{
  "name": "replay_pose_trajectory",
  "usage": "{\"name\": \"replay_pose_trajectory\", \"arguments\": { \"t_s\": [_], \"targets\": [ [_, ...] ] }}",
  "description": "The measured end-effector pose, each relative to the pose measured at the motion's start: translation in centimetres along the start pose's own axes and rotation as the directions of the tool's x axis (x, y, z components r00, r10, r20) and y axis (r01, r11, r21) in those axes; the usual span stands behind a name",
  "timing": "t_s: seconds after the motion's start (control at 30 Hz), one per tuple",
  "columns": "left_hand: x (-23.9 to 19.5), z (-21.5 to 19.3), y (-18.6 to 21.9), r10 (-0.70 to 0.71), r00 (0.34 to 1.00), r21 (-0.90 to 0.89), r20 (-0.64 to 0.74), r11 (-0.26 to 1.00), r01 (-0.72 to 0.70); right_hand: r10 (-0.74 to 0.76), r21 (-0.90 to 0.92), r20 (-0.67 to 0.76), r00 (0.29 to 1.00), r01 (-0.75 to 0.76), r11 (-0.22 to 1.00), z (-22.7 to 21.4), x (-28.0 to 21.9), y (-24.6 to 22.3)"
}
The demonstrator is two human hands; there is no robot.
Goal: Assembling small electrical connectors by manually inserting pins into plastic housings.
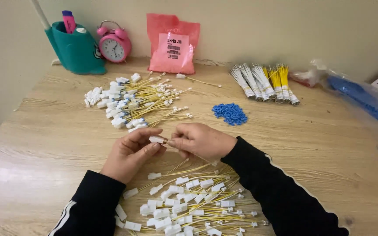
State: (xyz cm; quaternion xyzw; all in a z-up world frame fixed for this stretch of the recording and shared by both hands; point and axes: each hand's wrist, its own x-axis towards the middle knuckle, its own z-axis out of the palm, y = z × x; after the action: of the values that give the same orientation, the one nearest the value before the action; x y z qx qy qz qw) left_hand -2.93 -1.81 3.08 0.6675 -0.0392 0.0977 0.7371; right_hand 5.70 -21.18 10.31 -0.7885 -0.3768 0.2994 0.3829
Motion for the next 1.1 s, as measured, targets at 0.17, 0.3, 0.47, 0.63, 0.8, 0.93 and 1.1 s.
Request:
{"name": "replay_pose_trajectory", "arguments": {
  "t_s": [0.17,0.3,0.47,0.63,0.8,0.93,1.1],
  "targets": [
    [0.3,0.0,-0.3,-0.034,0.999,0.001,0.004,0.999,0.034,0.073,0.037,-0.052,0.996,-0.071,0.997,-2.2,-0.1,1.2],
    [0.7,-0.9,-1.0,-0.089,0.996,-0.084,-0.003,0.993,0.088,0.033,-0.445,-0.343,0.939,-0.194,0.875,-6.1,0.5,4.8],
    [0.4,-0.8,0.1,-0.143,0.990,-0.144,0.015,0.979,0.144,0.127,-0.571,-0.476,0.870,-0.415,0.708,-7.9,-0.7,6.7],
    [0.5,-0.6,0.0,-0.131,0.991,-0.117,-0.042,0.985,0.125,0.176,-0.623,-0.479,0.860,-0.474,0.623,-7.7,-0.4,7.6],
    [0.4,-0.4,0.7,-0.122,0.987,-0.162,-0.106,0.981,0.103,0.201,-0.641,-0.464,0.863,-0.483,0.597,-7.5,-0.2,7.0],
    [1.0,-0.7,-1.0,-0.108,0.982,-0.098,-0.156,0.991,0.094,0.175,-0.647,-0.467,0.867,-0.470,0.601,-7.3,-0.6,6.3],
    [0.9,0.2,-0.7,-0.201,0.961,-0.108,-0.192,0.977,0.183,0.201,-0.613,-0.476,0.856,-0.487,0.622,-7.2,-0.7,5.9]
  ]
}}
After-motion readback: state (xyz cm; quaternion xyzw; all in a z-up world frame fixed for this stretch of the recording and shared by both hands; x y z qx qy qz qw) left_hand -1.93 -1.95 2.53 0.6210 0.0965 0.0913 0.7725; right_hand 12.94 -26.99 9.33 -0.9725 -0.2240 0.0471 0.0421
